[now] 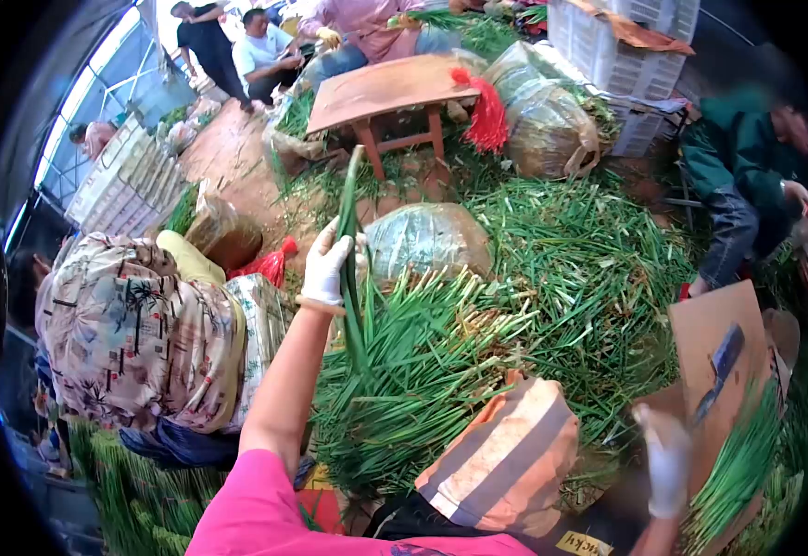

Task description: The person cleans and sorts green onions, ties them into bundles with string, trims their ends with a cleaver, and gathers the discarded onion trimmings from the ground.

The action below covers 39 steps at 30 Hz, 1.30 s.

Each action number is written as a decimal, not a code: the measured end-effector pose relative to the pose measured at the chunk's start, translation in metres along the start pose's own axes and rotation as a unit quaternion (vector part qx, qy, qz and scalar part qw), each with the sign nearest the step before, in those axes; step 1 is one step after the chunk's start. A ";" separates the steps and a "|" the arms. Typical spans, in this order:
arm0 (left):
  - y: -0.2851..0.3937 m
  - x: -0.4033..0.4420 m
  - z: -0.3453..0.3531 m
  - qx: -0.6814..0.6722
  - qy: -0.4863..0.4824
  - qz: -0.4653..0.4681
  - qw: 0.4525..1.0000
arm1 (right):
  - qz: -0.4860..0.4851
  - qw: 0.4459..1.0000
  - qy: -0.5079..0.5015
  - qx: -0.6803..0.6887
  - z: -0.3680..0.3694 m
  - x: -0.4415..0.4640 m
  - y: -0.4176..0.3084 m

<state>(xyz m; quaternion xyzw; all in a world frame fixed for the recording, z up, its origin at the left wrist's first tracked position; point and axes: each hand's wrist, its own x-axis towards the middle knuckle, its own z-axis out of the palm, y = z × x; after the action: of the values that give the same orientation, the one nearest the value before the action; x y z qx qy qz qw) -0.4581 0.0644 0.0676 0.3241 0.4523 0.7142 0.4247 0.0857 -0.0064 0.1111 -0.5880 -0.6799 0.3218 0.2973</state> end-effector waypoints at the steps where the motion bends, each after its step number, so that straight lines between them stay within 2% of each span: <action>1: 0.018 -0.017 0.024 -0.003 -0.038 -0.028 0.999 | -0.029 0.999 -0.003 0.025 0.010 0.016 -0.032; 2: 0.032 -0.034 0.046 -0.009 -0.072 -0.056 0.996 | -0.057 0.998 -0.011 0.039 0.019 0.029 -0.054; 3: 0.042 -0.053 0.066 -0.014 -0.107 -0.089 0.990 | -0.163 0.986 -0.004 0.044 0.031 0.041 -0.058; 4: 0.046 -0.070 0.084 0.005 -0.138 -0.108 0.984 | -0.124 0.983 -0.018 0.135 0.041 0.047 -0.078; 6: 0.044 -0.104 0.115 0.028 -0.202 -0.150 0.968 | -0.037 0.940 -0.093 0.326 0.057 0.054 -0.108; 7: 0.037 -0.120 0.128 0.039 -0.232 -0.173 0.956 | -0.031 0.939 -0.117 0.321 0.060 0.054 -0.116; 8: 0.034 -0.140 0.144 0.053 -0.254 -0.189 0.947 | -0.043 0.912 -0.149 0.379 0.061 0.049 -0.132; 11: 0.011 -0.193 0.168 0.138 -0.307 -0.228 0.914 | 0.055 0.901 -0.096 0.419 0.071 0.046 -0.111; 13: 0.011 -0.217 0.172 0.145 -0.264 -0.252 0.919 | 0.024 0.880 -0.042 0.472 0.045 0.041 -0.097; 14: 0.007 -0.222 0.161 0.188 -0.256 -0.247 0.915 | 0.091 0.793 0.011 0.603 0.028 0.045 -0.082; 15: 0.004 -0.225 0.150 0.229 -0.254 -0.239 0.909 | 0.063 0.709 0.081 0.698 0.013 0.058 -0.050; 17: 0.007 -0.233 0.144 0.157 -0.199 -0.297 0.921 | 0.111 0.772 0.179 0.600 -0.011 0.053 -0.025; 18: 0.005 -0.235 0.146 0.142 -0.211 -0.288 0.923 | 0.127 0.835 0.012 0.536 -0.021 0.043 -0.025; 19: 0.002 -0.237 0.155 0.127 -0.221 -0.282 0.925 | 0.063 0.608 -0.176 0.772 0.012 0.045 0.023; 20: 0.006 -0.244 0.178 0.141 -0.235 -0.251 0.928 | 0.110 0.657 -0.155 0.730 0.015 0.017 -0.009; 21: 0.006 -0.244 0.189 0.147 -0.293 -0.297 0.897 | 0.033 0.862 -0.104 0.496 0.022 -0.005 -0.028; 22: -0.001 -0.245 0.196 0.180 -0.339 -0.290 0.877 | 0.006 0.859 -0.120 0.498 0.028 -0.014 -0.041; 23: -0.008 -0.249 0.201 0.214 -0.382 -0.280 0.854 | 0.072 0.859 -0.131 0.489 0.019 -0.026 -0.049; 24: -0.014 -0.252 0.205 0.246 -0.394 -0.248 0.850 | -0.036 0.882 -0.051 0.467 0.017 -0.026 -0.044; 25: -0.008 -0.254 0.207 0.230 -0.395 -0.306 0.835 | -0.143 0.889 0.029 0.434 0.013 -0.026 -0.041; 27: 0.004 -0.251 0.200 0.299 -0.362 -0.344 0.813 | -0.022 0.837 0.028 0.546 -0.040 -0.032 -0.034; 28: -0.002 -0.243 0.180 0.320 -0.341 -0.363 0.806 | -0.030 0.842 0.089 0.531 -0.069 -0.036 -0.028; 29: -0.010 -0.231 0.157 0.268 -0.327 -0.382 0.822 | -0.041 0.844 0.144 0.515 -0.095 -0.038 -0.015; 30: -0.027 -0.216 0.138 0.421 -0.353 -0.309 0.776 | -0.142 0.757 0.157 0.618 -0.108 -0.031 0.017; 31: -0.034 -0.210 0.099 0.575 -0.330 -0.236 0.711 | -0.151 0.751 0.201 0.610 -0.138 -0.032 0.019; 32: -0.071 -0.194 0.043 0.527 -0.289 -0.294 0.743 | -0.166 0.761 0.264 0.570 -0.167 -0.040 0.013; 34: -0.040 -0.205 0.024 0.657 -0.288 -0.191 0.670 | -0.183 0.767 0.397 0.470 -0.203 -0.046 -0.023; 35: -0.025 -0.214 0.029 0.674 -0.277 -0.152 0.668 | -0.169 0.765 0.459 0.418 -0.215 -0.055 -0.042; 36: -0.007 -0.225 0.038 0.674 -0.256 -0.109 0.684 | -0.061 0.821 0.487 0.293 -0.225 -0.067 -0.080; 38: 0.022 -0.239 0.082 0.633 -0.224 0.014 0.741 | -0.088 0.836 0.534 0.091 -0.222 -0.076 -0.060; 39: 0.031 -0.237 0.103 0.603 -0.233 0.130 0.752 | -0.173 0.831 0.518 0.106 -0.219 -0.074 -0.038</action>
<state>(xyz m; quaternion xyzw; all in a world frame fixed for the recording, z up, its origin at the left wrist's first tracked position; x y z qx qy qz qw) -0.2786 -0.1180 0.1169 0.7247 0.6297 0.2443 0.1367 0.2439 -0.0639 0.2738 -0.5063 -0.4784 -0.0172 0.7173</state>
